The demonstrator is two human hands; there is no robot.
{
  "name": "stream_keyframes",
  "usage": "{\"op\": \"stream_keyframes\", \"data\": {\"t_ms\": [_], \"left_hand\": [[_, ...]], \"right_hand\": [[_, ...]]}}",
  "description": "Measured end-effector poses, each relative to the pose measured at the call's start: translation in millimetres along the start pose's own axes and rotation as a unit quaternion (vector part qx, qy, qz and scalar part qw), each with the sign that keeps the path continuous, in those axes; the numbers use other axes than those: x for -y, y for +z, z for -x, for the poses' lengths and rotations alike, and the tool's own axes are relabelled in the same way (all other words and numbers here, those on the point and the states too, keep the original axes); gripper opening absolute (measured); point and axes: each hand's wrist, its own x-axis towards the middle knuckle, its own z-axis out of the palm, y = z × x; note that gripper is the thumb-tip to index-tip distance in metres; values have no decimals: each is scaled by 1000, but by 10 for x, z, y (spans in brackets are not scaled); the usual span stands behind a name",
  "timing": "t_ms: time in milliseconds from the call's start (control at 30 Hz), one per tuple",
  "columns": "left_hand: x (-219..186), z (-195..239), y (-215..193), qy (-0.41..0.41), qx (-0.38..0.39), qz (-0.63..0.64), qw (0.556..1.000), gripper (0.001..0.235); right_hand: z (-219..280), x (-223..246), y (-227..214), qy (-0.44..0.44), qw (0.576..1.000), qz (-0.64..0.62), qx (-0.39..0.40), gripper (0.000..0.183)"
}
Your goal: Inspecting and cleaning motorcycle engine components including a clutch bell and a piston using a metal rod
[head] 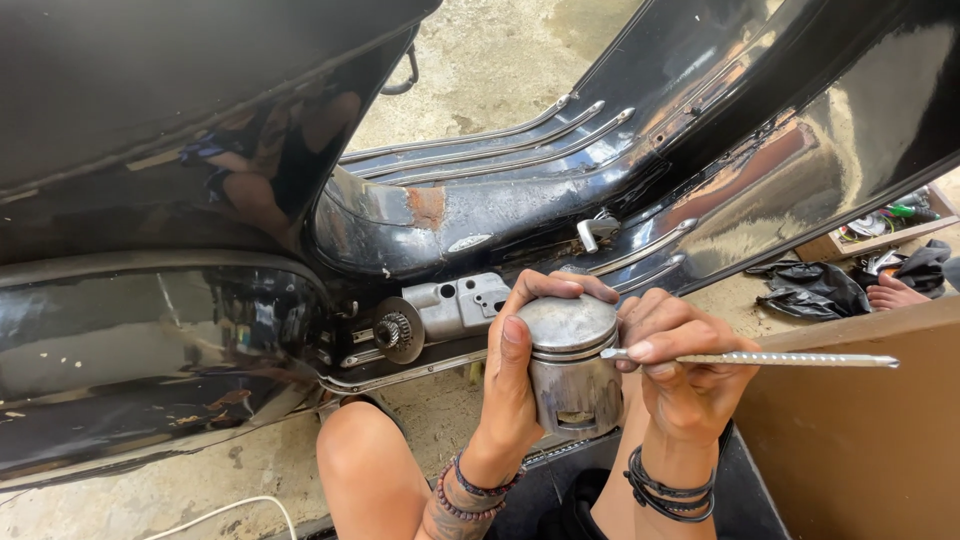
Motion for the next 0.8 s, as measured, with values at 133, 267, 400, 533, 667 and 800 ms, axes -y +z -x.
{"op": "stream_keyframes", "data": {"t_ms": [133, 267, 400, 533, 667, 800], "left_hand": [[38, -11, -8, -9, -2, 7, 1000, 57], [54, -30, 5, -7, 4, -6, 1000, 58], [174, -1, 1, -10, -16, 67, 998, 54], [193, 63, 11, -51, 7, 172, 984, 52], [220, 67, -13, -86, 3, 209, 974, 52], [210, 57, -28, -76, 4, 208, 975, 52]], "right_hand": [[3, -18, -10, -3, 1000, -1, 2, 19], [18, 14, -32, 0, 999, 43, 24, 23], [34, -32, -1, -10, 999, 41, -1, 20], [50, -22, 34, 30, 990, -97, -98, 25], [8, 76, 120, 23, 993, -31, -113, 32], [33, 97, 157, 12, 997, 11, -81, 22]]}}
